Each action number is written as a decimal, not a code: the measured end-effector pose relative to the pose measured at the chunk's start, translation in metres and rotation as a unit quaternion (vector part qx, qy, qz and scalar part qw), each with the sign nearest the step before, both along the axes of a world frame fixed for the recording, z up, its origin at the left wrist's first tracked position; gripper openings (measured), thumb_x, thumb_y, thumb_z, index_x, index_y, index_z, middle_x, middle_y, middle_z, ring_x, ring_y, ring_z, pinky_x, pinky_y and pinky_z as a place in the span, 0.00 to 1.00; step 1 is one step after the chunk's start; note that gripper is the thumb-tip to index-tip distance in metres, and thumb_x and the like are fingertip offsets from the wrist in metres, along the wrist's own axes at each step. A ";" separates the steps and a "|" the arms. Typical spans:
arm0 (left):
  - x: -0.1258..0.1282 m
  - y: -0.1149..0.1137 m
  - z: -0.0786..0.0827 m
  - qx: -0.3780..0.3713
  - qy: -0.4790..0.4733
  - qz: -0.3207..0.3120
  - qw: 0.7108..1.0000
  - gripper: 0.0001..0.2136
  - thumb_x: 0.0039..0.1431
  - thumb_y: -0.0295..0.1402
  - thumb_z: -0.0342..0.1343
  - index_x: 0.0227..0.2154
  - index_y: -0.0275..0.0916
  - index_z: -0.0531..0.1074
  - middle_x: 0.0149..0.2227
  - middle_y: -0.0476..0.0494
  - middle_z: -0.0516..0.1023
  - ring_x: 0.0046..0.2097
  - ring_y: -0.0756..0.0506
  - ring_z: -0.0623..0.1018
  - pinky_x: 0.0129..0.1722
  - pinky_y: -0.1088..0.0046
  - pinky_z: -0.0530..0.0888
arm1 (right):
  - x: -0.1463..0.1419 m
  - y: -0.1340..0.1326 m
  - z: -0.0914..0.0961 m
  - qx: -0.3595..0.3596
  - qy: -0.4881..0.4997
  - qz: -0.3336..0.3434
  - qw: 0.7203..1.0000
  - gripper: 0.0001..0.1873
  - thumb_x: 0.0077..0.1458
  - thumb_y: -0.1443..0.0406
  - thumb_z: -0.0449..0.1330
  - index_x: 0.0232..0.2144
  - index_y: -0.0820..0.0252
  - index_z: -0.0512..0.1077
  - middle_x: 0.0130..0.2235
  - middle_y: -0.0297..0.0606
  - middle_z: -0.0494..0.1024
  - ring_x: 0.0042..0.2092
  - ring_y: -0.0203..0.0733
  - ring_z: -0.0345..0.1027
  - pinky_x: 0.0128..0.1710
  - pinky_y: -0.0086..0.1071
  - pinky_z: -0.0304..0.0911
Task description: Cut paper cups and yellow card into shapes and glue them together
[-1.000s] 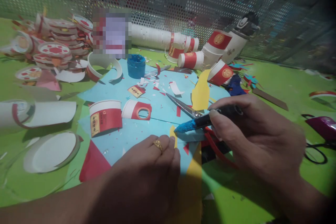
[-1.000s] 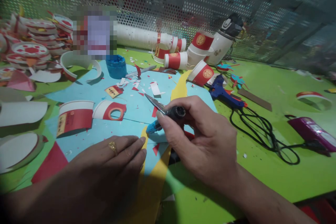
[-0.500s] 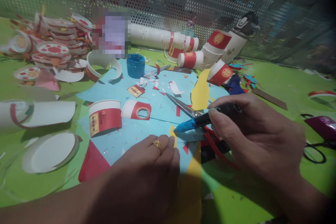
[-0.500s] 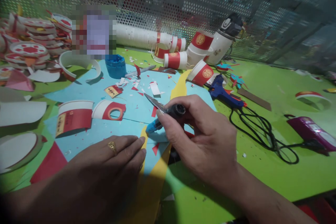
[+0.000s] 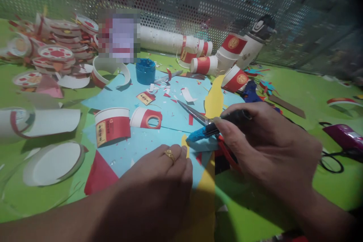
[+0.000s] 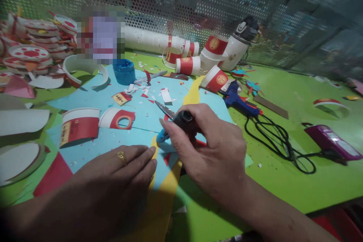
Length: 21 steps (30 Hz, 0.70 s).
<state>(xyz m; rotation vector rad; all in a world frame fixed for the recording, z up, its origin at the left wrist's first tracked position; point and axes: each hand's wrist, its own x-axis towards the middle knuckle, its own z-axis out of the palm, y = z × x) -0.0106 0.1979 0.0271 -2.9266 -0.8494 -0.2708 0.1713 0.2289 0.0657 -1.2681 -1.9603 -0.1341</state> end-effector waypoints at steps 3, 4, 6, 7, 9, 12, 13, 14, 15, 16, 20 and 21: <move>0.001 0.001 -0.001 0.051 -0.010 -0.001 0.999 0.10 0.57 0.28 0.47 0.34 0.32 0.73 0.37 0.36 0.75 0.37 0.42 0.71 0.35 0.63 0.68 | -0.002 -0.001 -0.001 0.007 -0.001 0.006 1.000 0.05 0.54 0.64 0.62 0.29 0.59 0.71 0.24 0.28 0.74 0.22 0.31 0.66 0.23 0.25 0.61; 0.002 0.001 -0.002 0.054 -0.011 0.000 0.998 0.09 0.56 0.28 0.47 0.33 0.32 0.73 0.37 0.37 0.75 0.36 0.42 0.71 0.33 0.63 0.68 | -0.003 -0.001 -0.001 0.009 0.002 0.009 1.000 0.05 0.53 0.64 0.62 0.29 0.58 0.70 0.23 0.28 0.73 0.22 0.31 0.66 0.23 0.25 0.61; 0.003 0.001 -0.003 0.055 0.001 0.007 0.998 0.08 0.55 0.27 0.48 0.33 0.32 0.72 0.36 0.37 0.74 0.35 0.42 0.71 0.33 0.63 0.68 | -0.002 -0.002 0.000 0.006 0.019 0.017 1.000 0.05 0.53 0.64 0.62 0.29 0.58 0.71 0.24 0.29 0.73 0.23 0.31 0.66 0.23 0.25 0.61; 0.003 0.001 -0.004 0.055 0.011 0.004 0.998 0.08 0.55 0.27 0.48 0.33 0.32 0.72 0.35 0.37 0.74 0.35 0.42 0.71 0.33 0.62 0.68 | -0.001 -0.004 0.002 0.005 0.037 0.015 0.999 0.04 0.53 0.63 0.62 0.29 0.58 0.71 0.24 0.29 0.73 0.23 0.32 0.66 0.23 0.26 0.61; 0.003 0.000 -0.006 0.057 0.022 -0.004 0.998 0.09 0.55 0.26 0.47 0.34 0.32 0.72 0.35 0.37 0.73 0.36 0.41 0.71 0.34 0.61 0.67 | 0.001 -0.008 0.007 0.007 0.105 -0.013 0.994 0.04 0.54 0.63 0.61 0.31 0.58 0.71 0.26 0.31 0.73 0.24 0.34 0.66 0.25 0.29 0.61; 0.002 0.000 -0.008 0.062 0.008 -0.002 0.998 0.11 0.55 0.26 0.46 0.36 0.31 0.72 0.38 0.35 0.74 0.37 0.41 0.71 0.32 0.62 0.67 | 0.004 -0.014 0.014 0.022 0.178 -0.069 0.981 0.07 0.56 0.61 0.59 0.34 0.59 0.72 0.25 0.32 0.71 0.24 0.35 0.64 0.26 0.31 0.60; 0.002 0.000 -0.007 0.065 0.005 0.002 0.998 0.12 0.55 0.26 0.46 0.37 0.31 0.72 0.39 0.34 0.74 0.37 0.41 0.71 0.31 0.63 0.66 | 0.004 -0.015 0.014 0.022 0.174 -0.072 0.982 0.07 0.56 0.61 0.59 0.33 0.59 0.72 0.25 0.32 0.70 0.23 0.35 0.63 0.26 0.32 0.59; 0.002 0.000 -0.007 0.070 0.003 0.006 0.998 0.12 0.55 0.26 0.46 0.37 0.31 0.72 0.39 0.34 0.74 0.37 0.41 0.71 0.31 0.63 0.66 | 0.004 -0.016 0.014 0.022 0.157 -0.069 0.985 0.07 0.55 0.60 0.60 0.32 0.58 0.72 0.25 0.32 0.70 0.23 0.34 0.63 0.26 0.31 0.59; 0.002 0.000 -0.006 0.074 0.005 0.008 0.997 0.12 0.54 0.26 0.46 0.38 0.31 0.72 0.39 0.34 0.74 0.37 0.40 0.72 0.30 0.63 0.66 | 0.004 -0.015 0.012 0.022 0.137 -0.060 0.988 0.07 0.53 0.61 0.61 0.31 0.58 0.72 0.25 0.31 0.71 0.24 0.34 0.63 0.25 0.31 0.58; 0.002 0.000 -0.005 0.077 0.009 0.009 0.997 0.12 0.54 0.27 0.46 0.38 0.31 0.72 0.39 0.34 0.75 0.37 0.40 0.72 0.30 0.63 0.66 | 0.003 -0.014 0.010 0.023 0.122 -0.051 0.991 0.06 0.52 0.61 0.62 0.30 0.58 0.72 0.25 0.31 0.72 0.24 0.34 0.63 0.25 0.30 0.58; 0.002 0.001 -0.003 0.073 0.000 0.004 0.997 0.12 0.54 0.28 0.47 0.37 0.31 0.73 0.36 0.36 0.75 0.37 0.41 0.72 0.35 0.63 0.68 | 0.001 -0.008 -0.001 0.036 0.085 -0.016 0.996 0.05 0.51 0.63 0.64 0.29 0.57 0.72 0.24 0.29 0.73 0.25 0.33 0.65 0.24 0.29 0.59; 0.001 0.001 -0.004 0.071 -0.009 0.001 0.997 0.11 0.55 0.28 0.47 0.37 0.31 0.73 0.36 0.36 0.75 0.38 0.41 0.72 0.37 0.63 0.68 | 0.000 -0.007 -0.002 0.033 0.077 -0.010 0.996 0.05 0.52 0.63 0.64 0.30 0.57 0.72 0.24 0.29 0.73 0.24 0.33 0.66 0.24 0.29 0.59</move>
